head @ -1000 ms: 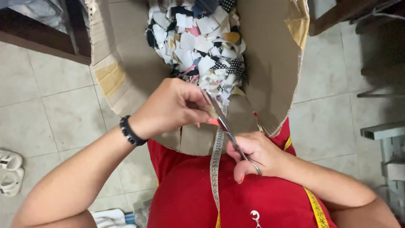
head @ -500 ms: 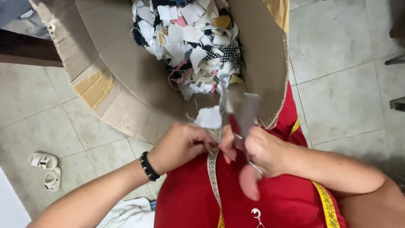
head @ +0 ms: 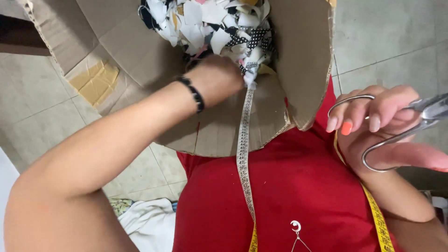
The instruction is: Cutting small fabric scraps into smaller pieces using scissors over a cardboard box.
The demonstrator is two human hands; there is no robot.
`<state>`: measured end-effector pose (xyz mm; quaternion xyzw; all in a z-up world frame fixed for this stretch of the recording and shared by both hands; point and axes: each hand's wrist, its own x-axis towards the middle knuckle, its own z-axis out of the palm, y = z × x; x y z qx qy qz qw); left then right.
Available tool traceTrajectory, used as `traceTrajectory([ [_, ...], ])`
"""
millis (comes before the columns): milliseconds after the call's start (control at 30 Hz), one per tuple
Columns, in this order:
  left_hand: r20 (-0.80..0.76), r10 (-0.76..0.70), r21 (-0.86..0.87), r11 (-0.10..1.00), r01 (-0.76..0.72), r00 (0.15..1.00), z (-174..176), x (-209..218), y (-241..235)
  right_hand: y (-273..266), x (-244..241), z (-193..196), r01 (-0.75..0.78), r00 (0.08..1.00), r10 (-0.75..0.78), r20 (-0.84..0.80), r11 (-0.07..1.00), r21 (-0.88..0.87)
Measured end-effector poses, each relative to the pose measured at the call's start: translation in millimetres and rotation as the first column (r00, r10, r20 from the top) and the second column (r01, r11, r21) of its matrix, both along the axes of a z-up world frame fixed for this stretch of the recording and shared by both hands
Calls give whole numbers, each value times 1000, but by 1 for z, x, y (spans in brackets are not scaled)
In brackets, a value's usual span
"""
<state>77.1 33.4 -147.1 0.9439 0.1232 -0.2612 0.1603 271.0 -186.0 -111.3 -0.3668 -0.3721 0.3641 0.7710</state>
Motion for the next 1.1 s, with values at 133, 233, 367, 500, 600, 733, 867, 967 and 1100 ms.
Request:
traceTrajectory([
  [133,-584,-340,84,878,471,737,-139,0,-14,-2,-1,-6,-26,996,28,86,999,-23],
  [233,-554,-346,376,708,598,757,-264,-14,37,-8,-4,-18,-42,995,31,94,992,121],
  [367,-475,-483,415,615,671,736,-229,-20,81,-14,-3,-8,-97,990,105,92,991,-88],
  [500,-9,-400,619,717,319,916,-133,-4,110,-15,1,-18,-88,996,90,15,992,-88],
  [600,378,-325,458,879,130,867,-24,5,101,-12,2,-18,-90,996,89,-15,992,-92],
  [733,550,13,-148,986,82,835,126,-3,87,-5,-3,-20,-101,993,94,-68,990,-101],
  [867,331,239,-407,909,-90,913,182,-25,99,-4,-6,-26,-117,992,114,-54,991,-64],
  [967,157,290,-435,879,-197,944,161,-50,127,-1,-5,-24,-146,988,141,-63,986,-76],
  [1100,178,437,192,863,-467,881,105,-88,153,-7,-6,-25,-154,988,151,-39,984,-85],
])
